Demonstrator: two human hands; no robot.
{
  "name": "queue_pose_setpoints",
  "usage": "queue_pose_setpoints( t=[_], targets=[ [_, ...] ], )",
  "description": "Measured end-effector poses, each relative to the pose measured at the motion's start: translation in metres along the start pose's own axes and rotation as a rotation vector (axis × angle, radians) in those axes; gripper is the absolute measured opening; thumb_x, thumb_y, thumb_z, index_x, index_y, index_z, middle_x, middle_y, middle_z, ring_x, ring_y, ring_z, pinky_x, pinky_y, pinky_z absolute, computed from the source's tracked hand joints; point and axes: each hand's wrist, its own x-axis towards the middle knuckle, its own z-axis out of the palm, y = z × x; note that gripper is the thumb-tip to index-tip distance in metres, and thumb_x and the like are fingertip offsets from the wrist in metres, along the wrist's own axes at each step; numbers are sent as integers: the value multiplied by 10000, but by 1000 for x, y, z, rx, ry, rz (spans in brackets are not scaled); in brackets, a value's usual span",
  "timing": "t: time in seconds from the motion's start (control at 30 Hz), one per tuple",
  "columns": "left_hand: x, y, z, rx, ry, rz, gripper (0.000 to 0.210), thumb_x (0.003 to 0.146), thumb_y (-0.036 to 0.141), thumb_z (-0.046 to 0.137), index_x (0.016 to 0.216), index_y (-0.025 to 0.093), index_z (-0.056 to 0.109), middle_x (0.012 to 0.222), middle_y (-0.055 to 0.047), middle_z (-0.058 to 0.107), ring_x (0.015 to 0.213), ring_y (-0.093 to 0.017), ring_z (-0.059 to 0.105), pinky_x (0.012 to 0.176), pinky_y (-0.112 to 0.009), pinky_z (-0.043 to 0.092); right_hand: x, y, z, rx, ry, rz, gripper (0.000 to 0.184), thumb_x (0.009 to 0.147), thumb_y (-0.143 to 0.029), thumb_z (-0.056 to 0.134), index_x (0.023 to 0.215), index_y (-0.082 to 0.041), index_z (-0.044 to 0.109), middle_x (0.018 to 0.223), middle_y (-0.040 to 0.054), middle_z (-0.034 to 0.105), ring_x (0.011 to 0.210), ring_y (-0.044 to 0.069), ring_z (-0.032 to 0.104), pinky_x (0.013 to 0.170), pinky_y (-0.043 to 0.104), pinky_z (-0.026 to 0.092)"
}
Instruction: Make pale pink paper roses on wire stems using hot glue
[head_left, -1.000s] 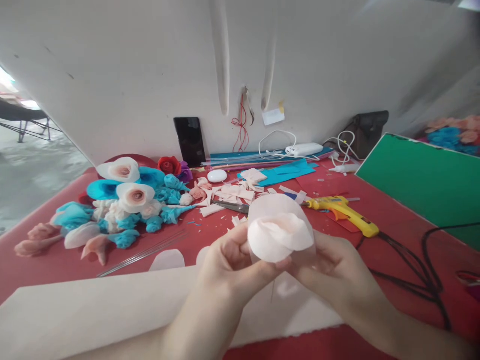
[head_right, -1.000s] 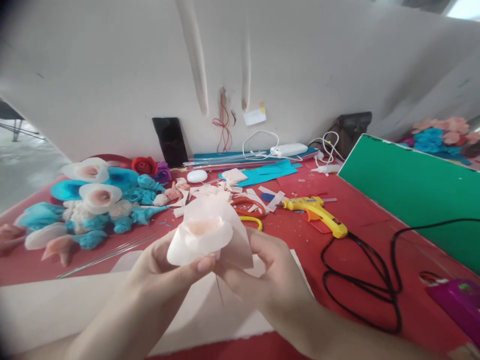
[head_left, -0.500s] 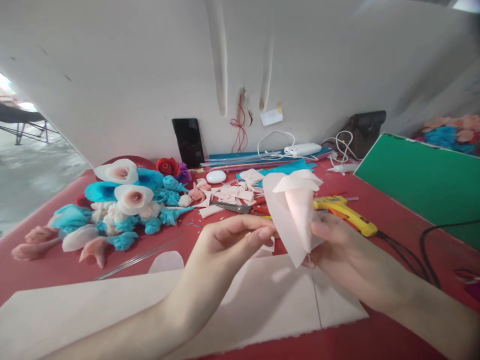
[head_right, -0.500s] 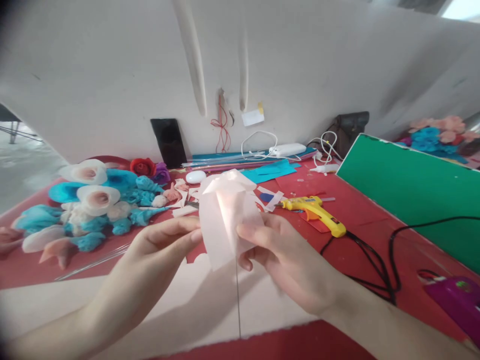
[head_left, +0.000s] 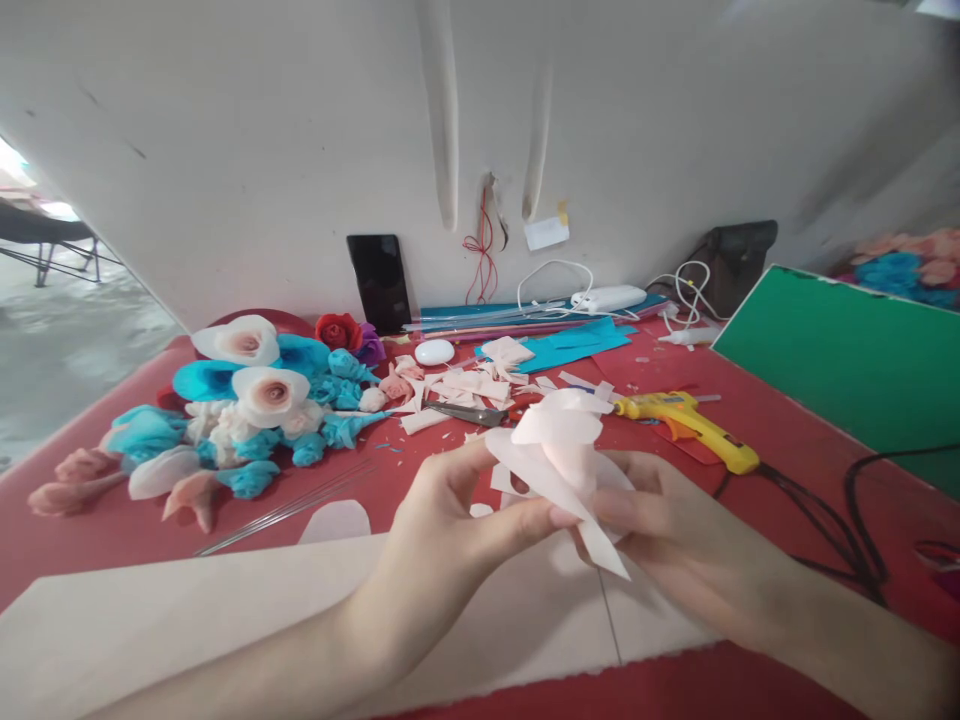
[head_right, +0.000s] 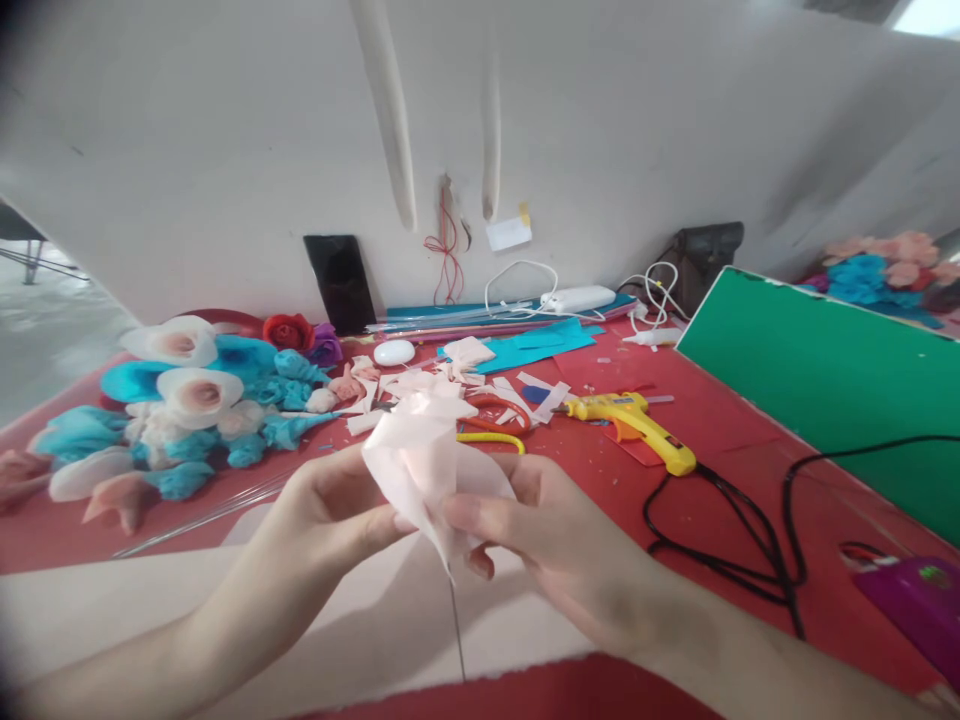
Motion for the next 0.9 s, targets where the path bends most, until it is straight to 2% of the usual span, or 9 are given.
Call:
queue_pose_setpoints(
  t=[0.1, 0.23, 0.37, 0.47, 0.6, 0.9],
  targets=[
    [-1, 2, 1, -1, 21, 4, 170, 711, 306, 728, 833, 190, 703, 886, -23, 741, 898, -225, 655, 750, -249, 489, -1, 2, -2, -36, 9, -2, 256, 771, -342, 692, 669, -130, 592, 608, -23, 474, 559, 50, 404, 551, 147, 364],
    [-4, 2, 4, -39, 15, 17, 212, 738, 366, 700, 869, 199, 690, 934, -20, 732, 940, -220, 640, 773, -248, 492, -3, 5, -2, -102, 43, 11, 223, 752, -359, 709, 777, -148, 641, 652, -19, 493, 588, 61, 412, 587, 170, 382],
    [-5, 3, 4, -74, 2, 11, 222, 740, 385, 694, 867, 206, 664, 901, -17, 701, 928, -217, 619, 779, -262, 497, -4, 7, -1, -151, 87, 39, 206, 715, -326, 727, 727, -148, 623, 598, -33, 467, 541, 59, 388, 548, 175, 360],
    [-5, 3, 5, -96, -4, 30, 183, 743, 355, 698, 844, 210, 650, 829, 5, 667, 817, -171, 615, 729, -234, 500, -4, 7, 0, -159, 94, 40, 172, 705, -282, 722, 727, -142, 624, 604, -25, 495, 541, 58, 402, 551, 177, 359],
    [-4, 2, 6, -154, -20, 56, 128, 733, 232, 717, 835, 209, 643, 764, 26, 638, 631, -98, 573, 599, -175, 486, -3, 7, 0, -165, 24, 2, 153, 770, -288, 655, 806, -140, 658, 710, 21, 588, 558, 62, 424, 541, 181, 362],
    [-5, 4, 7, -162, 12, 98, 157, 753, 220, 698, 893, 208, 627, 931, 3, 648, 634, -81, 546, 571, -169, 503, 0, 8, 1, -205, 83, -18, 124, 797, -251, 662, 904, -189, 675, 738, 17, 654, 570, 45, 480, 521, 120, 383]
  ],
)
